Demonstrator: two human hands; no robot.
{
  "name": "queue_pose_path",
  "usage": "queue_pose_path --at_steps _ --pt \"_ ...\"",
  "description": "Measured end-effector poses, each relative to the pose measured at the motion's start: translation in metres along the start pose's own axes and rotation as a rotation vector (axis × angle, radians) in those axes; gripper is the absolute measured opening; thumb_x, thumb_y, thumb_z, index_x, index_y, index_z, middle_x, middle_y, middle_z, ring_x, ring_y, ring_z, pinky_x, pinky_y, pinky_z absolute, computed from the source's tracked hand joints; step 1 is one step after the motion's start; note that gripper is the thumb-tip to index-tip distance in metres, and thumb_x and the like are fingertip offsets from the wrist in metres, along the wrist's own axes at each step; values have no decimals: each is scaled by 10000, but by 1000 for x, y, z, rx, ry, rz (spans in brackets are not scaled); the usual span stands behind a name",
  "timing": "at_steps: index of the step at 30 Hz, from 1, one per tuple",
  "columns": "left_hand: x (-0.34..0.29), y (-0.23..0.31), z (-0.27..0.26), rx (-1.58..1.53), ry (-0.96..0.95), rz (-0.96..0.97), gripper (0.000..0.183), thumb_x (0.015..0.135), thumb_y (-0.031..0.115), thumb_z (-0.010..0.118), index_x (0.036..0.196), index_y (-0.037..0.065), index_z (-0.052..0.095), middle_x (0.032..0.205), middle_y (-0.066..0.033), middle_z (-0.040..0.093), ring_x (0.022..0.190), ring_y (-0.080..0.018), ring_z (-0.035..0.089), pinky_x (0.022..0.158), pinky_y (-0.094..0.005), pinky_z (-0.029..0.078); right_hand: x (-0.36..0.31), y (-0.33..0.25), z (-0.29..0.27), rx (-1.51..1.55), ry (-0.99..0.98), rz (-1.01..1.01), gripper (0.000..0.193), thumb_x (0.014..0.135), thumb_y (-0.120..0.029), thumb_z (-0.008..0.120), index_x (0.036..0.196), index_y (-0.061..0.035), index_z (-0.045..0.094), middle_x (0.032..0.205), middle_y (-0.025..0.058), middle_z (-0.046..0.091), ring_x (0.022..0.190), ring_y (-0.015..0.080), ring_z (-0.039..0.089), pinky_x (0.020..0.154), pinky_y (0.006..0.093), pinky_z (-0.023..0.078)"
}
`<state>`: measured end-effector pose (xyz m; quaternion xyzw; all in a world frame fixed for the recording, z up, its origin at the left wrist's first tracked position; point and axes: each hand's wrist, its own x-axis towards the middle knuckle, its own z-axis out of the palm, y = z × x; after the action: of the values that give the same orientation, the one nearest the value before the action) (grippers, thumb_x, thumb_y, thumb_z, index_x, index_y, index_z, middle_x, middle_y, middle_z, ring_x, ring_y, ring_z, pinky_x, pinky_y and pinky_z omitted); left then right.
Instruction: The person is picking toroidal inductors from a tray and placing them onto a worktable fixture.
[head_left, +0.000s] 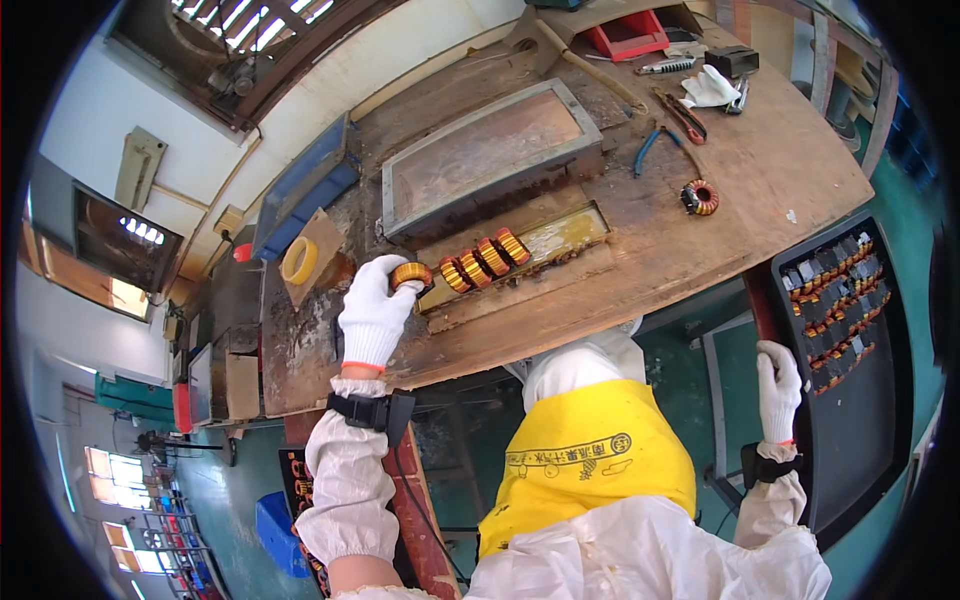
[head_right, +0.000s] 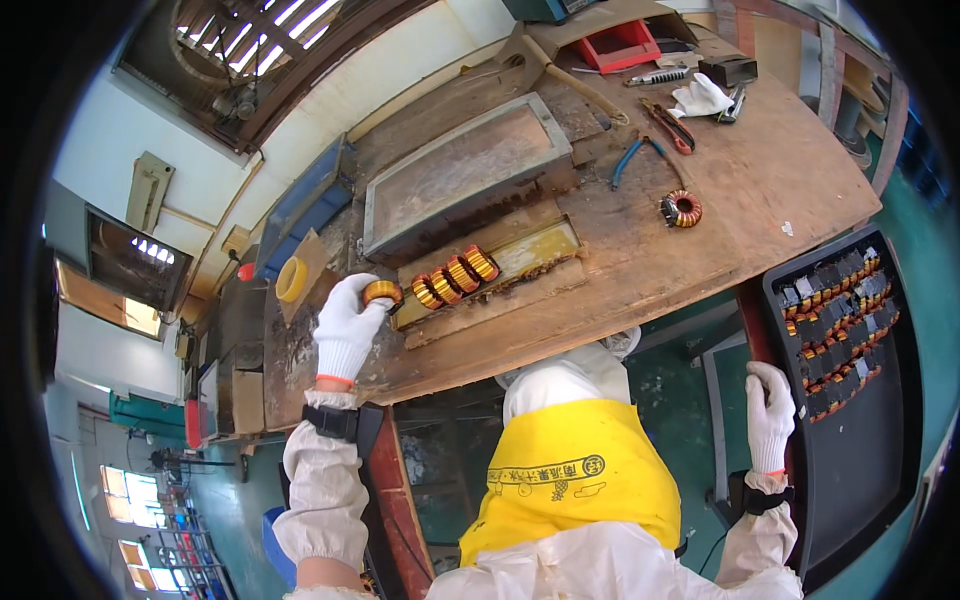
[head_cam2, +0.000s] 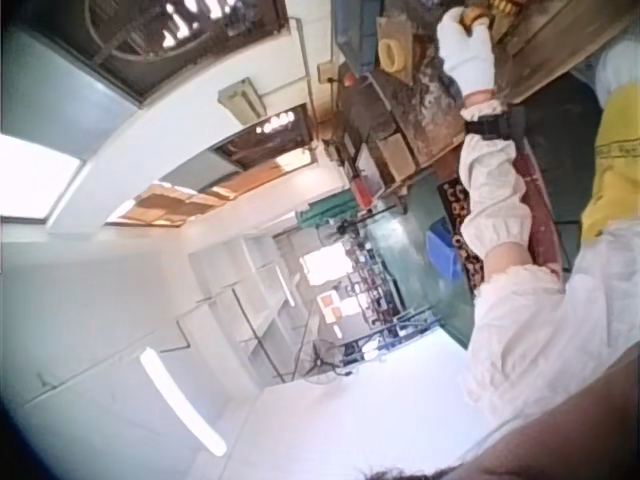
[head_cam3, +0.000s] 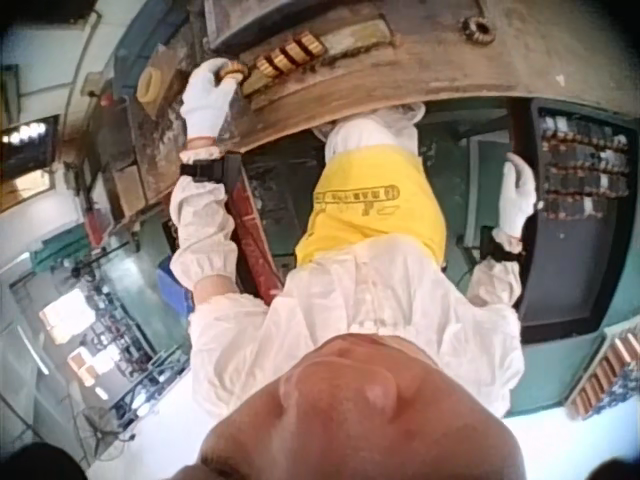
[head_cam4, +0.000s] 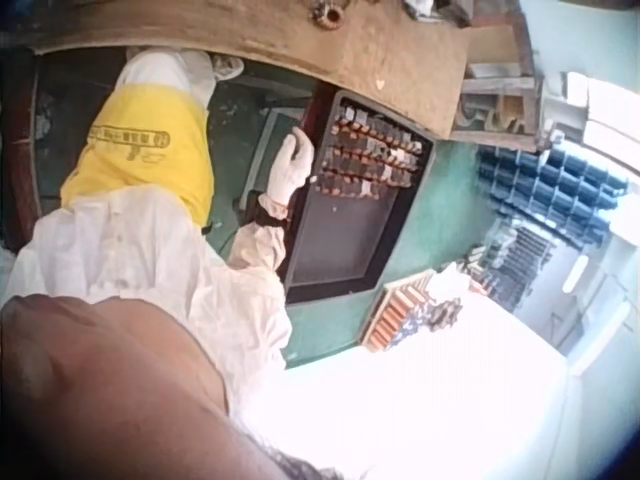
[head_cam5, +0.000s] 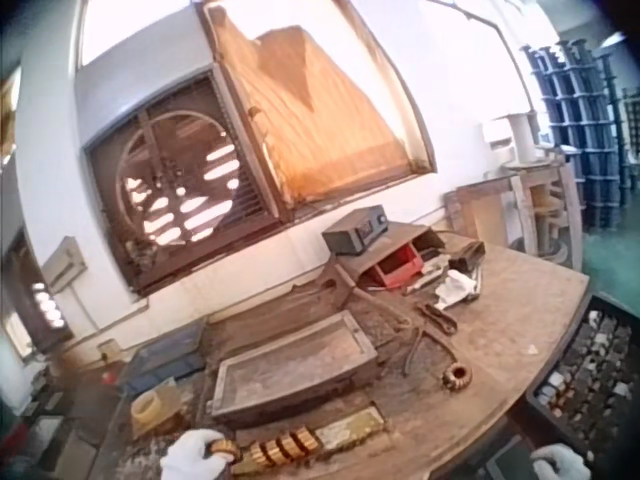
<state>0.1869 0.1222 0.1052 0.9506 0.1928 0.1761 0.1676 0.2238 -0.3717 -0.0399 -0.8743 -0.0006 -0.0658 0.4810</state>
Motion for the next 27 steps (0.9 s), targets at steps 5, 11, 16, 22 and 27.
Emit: queue_pose_path --at_steps 5,11,16,22,27 --pt "6 4 9 248 -93 -22 279 761 257 703 1013 147 662 966 -117 625 900 -313 610 780 -393 494 0 7 4 73 -21 6 156 874 -17 541 1012 4 609 1022 88 615 888 167 581 811 262 457" --pt "7 -9 23 308 -74 -55 310 728 255 740 1017 164 672 995 -117 606 936 -302 593 799 -392 489 -3 14 9 104 2 -113 140 860 18 542 986 12 603 1033 101 606 920 191 579 827 270 454" --pt "7 -5 25 420 -88 2 348 716 274 753 1026 146 659 1004 -113 600 960 -298 579 822 -398 480 -3 14 9 81 14 -121 143 854 26 546 984 11 604 1033 107 609 929 210 585 833 279 458" --pt "6 -5 21 460 -153 81 329 739 292 727 1017 137 645 989 -106 607 956 -305 581 808 -409 483 -3 19 11 67 49 -140 142 855 24 549 983 5 608 1033 115 613 932 217 588 833 284 463" --pt "3 -8 24 465 -94 106 316 744 295 721 1003 132 643 979 -101 609 944 -305 583 803 -412 484 -4 17 10 89 37 -137 146 855 27 544 984 5 607 1038 112 609 934 216 585 834 287 462"
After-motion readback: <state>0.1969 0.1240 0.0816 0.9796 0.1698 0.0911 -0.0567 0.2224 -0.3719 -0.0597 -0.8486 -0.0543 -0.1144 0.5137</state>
